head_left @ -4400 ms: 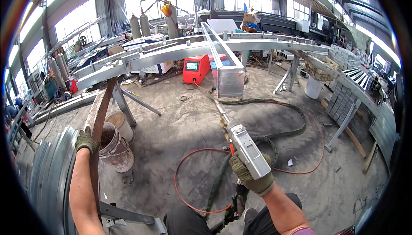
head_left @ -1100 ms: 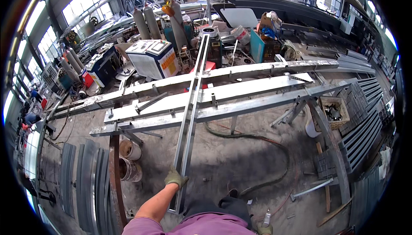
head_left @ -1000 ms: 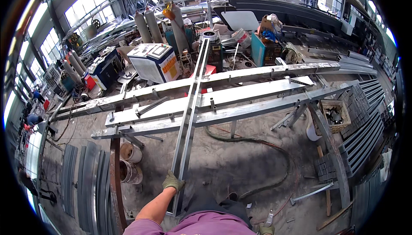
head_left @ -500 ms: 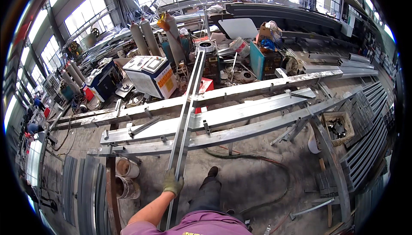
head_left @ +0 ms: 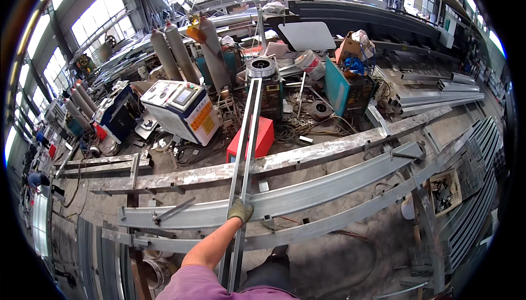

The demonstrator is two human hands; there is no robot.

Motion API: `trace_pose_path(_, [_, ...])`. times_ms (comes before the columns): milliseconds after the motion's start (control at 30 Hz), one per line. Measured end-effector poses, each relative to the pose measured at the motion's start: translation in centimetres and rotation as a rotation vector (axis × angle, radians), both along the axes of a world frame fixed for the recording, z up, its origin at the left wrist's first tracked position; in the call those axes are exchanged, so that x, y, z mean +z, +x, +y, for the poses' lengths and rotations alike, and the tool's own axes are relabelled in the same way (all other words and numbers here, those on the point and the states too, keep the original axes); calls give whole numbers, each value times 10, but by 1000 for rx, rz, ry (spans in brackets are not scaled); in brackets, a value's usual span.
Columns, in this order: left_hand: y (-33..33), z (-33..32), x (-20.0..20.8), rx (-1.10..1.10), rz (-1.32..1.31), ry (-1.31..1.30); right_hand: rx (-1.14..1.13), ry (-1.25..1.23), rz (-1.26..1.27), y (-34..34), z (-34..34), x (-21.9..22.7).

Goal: The person welds metal frame components using a handheld welding torch. They position the frame on a stand, apply welds to the joints, and reposition the frame to access different sides.

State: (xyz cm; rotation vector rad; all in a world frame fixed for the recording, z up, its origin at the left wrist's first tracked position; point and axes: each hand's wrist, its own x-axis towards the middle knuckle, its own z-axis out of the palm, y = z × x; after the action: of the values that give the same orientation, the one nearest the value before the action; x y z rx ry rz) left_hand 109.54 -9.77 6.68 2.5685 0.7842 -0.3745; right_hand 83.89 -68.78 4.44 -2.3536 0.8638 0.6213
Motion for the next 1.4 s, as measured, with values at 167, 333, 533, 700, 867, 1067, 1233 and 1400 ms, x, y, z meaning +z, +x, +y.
trace_pose_path(167, [35, -10, 40, -11, -94, 4, -123, -15, 24, 13, 27, 14])
trace_pose_path(333, [42, 2, 52, 115, -63, 155, -263, -20, 101, -33, 53, 7])
trace_pose_path(533, [73, 30, 12, 210, 186, 10, -476, -74, 126, -109, 84, -18])
trace_pose_path(700, [61, 55, 0, 85, 152, -10, -561, -131, 14, -86, 102, 21])
trace_pose_path(867, [17, 22, 55, 139, 79, -175, -614, -195, -10, -136, 107, 26])
trace_pose_path(1067, [-31, -9, 84, 114, 153, -215, -649, -161, -12, -129, 96, 48])
trace_pose_path(1233, [-80, -17, 77, 2, 215, -50, -623, -47, 70, -75, 82, 73])
trace_pose_path(1400, [-102, -57, 142, -53, 236, -141, -532, -6, 208, -52, 70, 73])
